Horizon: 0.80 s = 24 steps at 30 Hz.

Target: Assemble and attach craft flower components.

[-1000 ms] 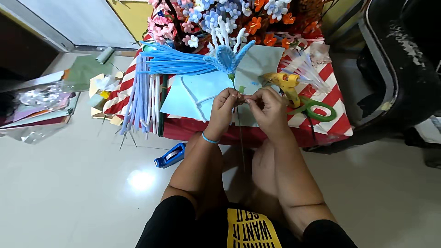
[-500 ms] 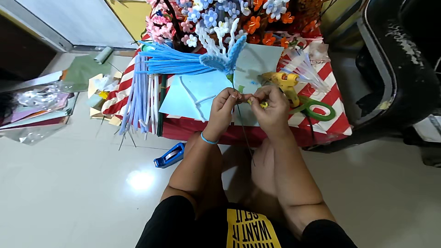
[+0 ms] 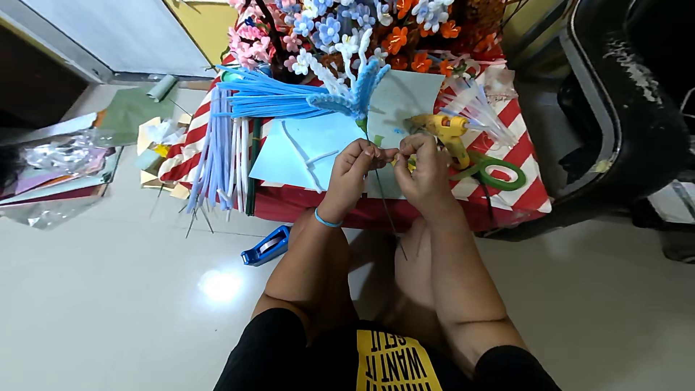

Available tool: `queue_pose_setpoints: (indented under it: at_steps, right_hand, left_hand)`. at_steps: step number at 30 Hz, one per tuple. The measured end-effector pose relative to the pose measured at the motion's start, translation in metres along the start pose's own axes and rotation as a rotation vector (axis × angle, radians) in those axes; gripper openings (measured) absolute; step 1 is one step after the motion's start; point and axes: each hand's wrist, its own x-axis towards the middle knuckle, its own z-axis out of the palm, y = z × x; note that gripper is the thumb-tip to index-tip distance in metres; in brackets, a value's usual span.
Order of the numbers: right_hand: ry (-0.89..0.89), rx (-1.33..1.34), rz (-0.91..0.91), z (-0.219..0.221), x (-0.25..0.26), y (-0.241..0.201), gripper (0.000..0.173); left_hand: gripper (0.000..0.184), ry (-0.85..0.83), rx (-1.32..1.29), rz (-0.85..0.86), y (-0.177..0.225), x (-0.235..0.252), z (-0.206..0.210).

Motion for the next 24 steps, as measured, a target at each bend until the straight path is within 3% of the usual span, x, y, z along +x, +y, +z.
queue_pose_setpoints:
  at_steps: [5, 11, 14, 17, 20, 23, 24]
  right_hand:
    - [0.072, -0.119, 0.019, -0.008, 0.001, 0.004, 0.013]
    - [0.351, -0.072, 0.05, -0.029, -0.001, 0.016, 0.013]
    - [0.234, -0.026, 0.092, -0.029, 0.001, 0.011, 0.028]
    - [0.196, 0.015, 0.1, -0.02, 0.003, 0.01, 0.022]
    - [0.107, 0.073, 0.053, -0.016, 0.005, 0.006, 0.03]
    - [0.114, 0.142, 0.141, -0.003, 0.001, -0.001, 0.01]
    - [0.075, 0.196, 0.193, 0.0, 0.0, -0.005, 0.011]
  left_hand:
    - [0.027, 0.011, 0.035, 0.036, 0.003, -0.001, -0.003]
    - [0.027, 0.086, 0.029, 0.066, 0.007, -0.001, -0.008]
    - [0.023, 0.101, 0.018, 0.106, 0.004, -0.001, -0.005]
    - [0.019, 0.099, 0.021, 0.125, 0.004, -0.001, -0.004]
    - [0.018, 0.094, 0.008, 0.118, 0.004, -0.001, -0.002]
    - [0.016, 0.094, 0.012, 0.104, 0.004, -0.001, -0.003]
    - [0.016, 0.095, 0.025, 0.105, 0.004, -0.001, -0.003]
